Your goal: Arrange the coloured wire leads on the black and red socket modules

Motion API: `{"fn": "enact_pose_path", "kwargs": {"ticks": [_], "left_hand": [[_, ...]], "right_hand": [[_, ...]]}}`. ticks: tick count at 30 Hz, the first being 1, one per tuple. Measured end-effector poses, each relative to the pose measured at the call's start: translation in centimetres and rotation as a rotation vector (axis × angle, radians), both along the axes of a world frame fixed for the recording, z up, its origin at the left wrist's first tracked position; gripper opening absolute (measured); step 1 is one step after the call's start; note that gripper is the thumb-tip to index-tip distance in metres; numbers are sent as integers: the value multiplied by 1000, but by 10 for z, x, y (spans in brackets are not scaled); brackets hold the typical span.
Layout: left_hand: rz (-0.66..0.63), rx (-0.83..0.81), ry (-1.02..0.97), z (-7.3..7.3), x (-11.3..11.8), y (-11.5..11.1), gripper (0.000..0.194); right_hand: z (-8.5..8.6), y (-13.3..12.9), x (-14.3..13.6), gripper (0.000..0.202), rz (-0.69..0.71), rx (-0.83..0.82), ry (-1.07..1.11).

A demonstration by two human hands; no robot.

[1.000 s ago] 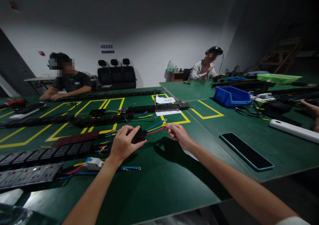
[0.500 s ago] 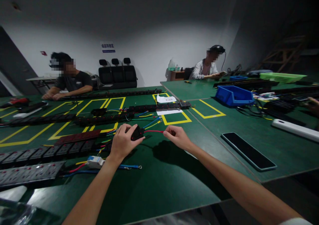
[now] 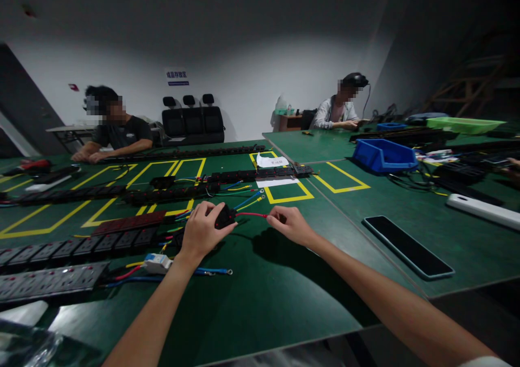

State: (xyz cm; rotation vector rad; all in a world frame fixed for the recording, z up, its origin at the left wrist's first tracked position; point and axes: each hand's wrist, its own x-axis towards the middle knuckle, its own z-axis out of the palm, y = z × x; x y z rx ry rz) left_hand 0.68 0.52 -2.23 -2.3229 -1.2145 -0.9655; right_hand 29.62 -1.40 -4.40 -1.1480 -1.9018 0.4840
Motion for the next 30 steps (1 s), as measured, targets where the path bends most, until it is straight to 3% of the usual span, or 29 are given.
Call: {"fn": "enact_pose_path", "kwargs": {"ticks": [14, 30], "left_hand": [[27, -54, 28, 0, 1, 0, 52], [43, 56, -8, 4, 0, -3, 53]], "right_hand": [[-11, 6, 6, 22, -7, 93, -231], [-11, 5, 5, 25, 3, 71, -234]]}}
